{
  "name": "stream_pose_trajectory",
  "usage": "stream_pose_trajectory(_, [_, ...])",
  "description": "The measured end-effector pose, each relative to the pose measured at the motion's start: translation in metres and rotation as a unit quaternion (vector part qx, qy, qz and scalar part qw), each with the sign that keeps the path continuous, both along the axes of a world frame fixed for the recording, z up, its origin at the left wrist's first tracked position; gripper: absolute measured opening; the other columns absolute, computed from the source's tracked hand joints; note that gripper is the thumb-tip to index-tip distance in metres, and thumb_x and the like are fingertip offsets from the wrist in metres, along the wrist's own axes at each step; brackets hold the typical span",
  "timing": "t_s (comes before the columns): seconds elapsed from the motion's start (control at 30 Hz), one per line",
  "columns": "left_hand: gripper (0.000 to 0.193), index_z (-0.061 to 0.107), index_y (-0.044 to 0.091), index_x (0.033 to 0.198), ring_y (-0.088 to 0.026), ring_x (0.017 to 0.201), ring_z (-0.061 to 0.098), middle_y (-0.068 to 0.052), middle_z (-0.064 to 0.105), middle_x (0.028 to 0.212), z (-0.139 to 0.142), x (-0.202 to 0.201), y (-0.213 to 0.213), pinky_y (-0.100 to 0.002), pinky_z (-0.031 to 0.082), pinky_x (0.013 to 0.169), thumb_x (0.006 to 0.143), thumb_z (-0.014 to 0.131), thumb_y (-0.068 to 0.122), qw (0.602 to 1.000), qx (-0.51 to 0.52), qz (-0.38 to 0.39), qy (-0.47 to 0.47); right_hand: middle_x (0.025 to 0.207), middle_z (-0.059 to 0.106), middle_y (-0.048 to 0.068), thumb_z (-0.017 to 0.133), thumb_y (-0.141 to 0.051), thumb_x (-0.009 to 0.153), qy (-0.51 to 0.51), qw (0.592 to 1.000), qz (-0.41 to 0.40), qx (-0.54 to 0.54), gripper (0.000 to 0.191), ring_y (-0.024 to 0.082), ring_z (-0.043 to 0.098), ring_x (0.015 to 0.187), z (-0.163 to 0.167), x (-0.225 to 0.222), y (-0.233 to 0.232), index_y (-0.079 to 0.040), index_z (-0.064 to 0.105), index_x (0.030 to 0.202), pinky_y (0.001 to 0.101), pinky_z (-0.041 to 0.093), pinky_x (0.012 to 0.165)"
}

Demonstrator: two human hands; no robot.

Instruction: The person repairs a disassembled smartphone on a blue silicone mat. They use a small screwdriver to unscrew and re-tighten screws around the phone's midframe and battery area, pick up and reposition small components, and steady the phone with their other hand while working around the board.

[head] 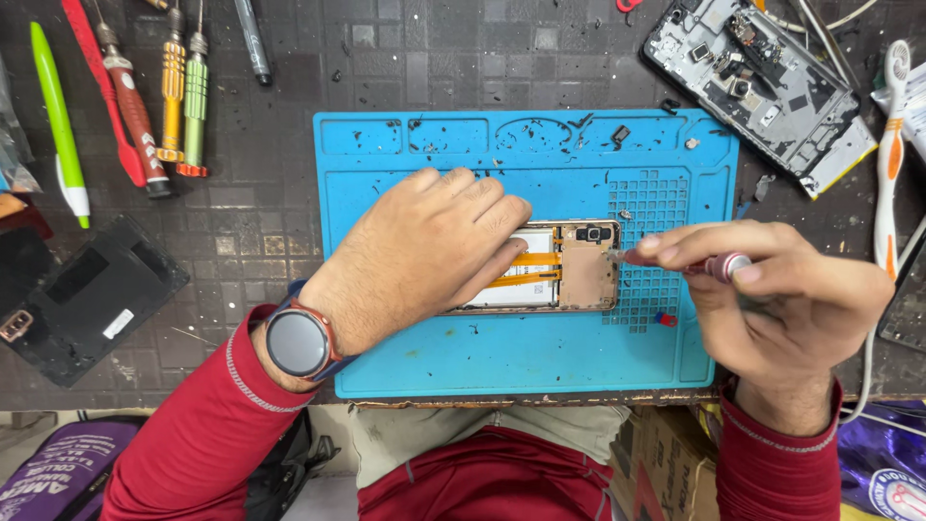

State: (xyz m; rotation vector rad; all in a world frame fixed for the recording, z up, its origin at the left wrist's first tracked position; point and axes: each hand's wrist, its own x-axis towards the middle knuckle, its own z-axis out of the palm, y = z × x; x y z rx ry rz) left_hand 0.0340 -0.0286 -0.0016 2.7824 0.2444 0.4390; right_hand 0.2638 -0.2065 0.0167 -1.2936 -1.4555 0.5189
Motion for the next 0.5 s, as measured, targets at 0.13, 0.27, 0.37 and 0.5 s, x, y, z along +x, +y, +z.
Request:
stream_pose_trajectory(0.13, [0.02,0.06,0.01,0.1,-0.023,0.083,0.059,-0.005,0.056,0.085,-0.0017,-0.0007,-0.0015,-0.037,0.045,0.072,0.098,0.068,0.028,1.0,0.004,0.001,0.003,0.101,0.062,0.02,0.065,0.005,0.095,-0.036,0.999,-0.002,0.026,0.036,0.035,0.072,0.095,-0.0032,0.0006,0.0058,-0.009,0.036,0.111,0.0472,0.068,0.083])
stream_pose_trajectory(0.27, [0.02,0.06,0.01,0.1,-0.023,0.083,0.059,-0.005,0.057,0.085,-0.0024,-0.0013,-0.002,-0.037,0.045,0.072,0.098,0.068,0.028,1.0,0.006,0.002,-0.006,0.102,0.059,0.018,0.073,-0.002,0.093,-0.062,0.997,0.002,0.056,0.043,0.032,0.071,0.093,-0.0049,-0.0018,0.0098,-0.013,0.037,0.112,0.0434,0.067,0.081])
stream_pose_trajectory(0.37, [0.02,0.059,0.01,0.099,-0.023,0.083,0.059,-0.005,0.057,0.085,-0.002,-0.0014,-0.0022,-0.037,0.045,0.072,0.098,0.068,0.028,1.0,0.008,0.005,-0.005,0.104,0.061,0.017,0.065,0.001,0.099,-0.038,0.999,-0.007,0.024,0.037,0.032,0.072,0.093,-0.0033,-0.0031,0.0087,-0.01,0.034,0.116,0.0452,0.067,0.085])
stream_pose_trajectory(0.5, [0.021,0.059,0.01,0.098,-0.022,0.083,0.059,-0.005,0.057,0.085,-0.0013,-0.0007,-0.0023,-0.037,0.045,0.071,0.098,0.069,0.028,1.0,0.014,0.004,-0.004,0.102,0.059,0.02,0.063,0.003,0.094,-0.079,0.995,0.001,0.053,0.037,0.036,0.07,0.096,-0.0047,-0.002,0.0085,-0.009,0.035,0.115,0.0486,0.065,0.085])
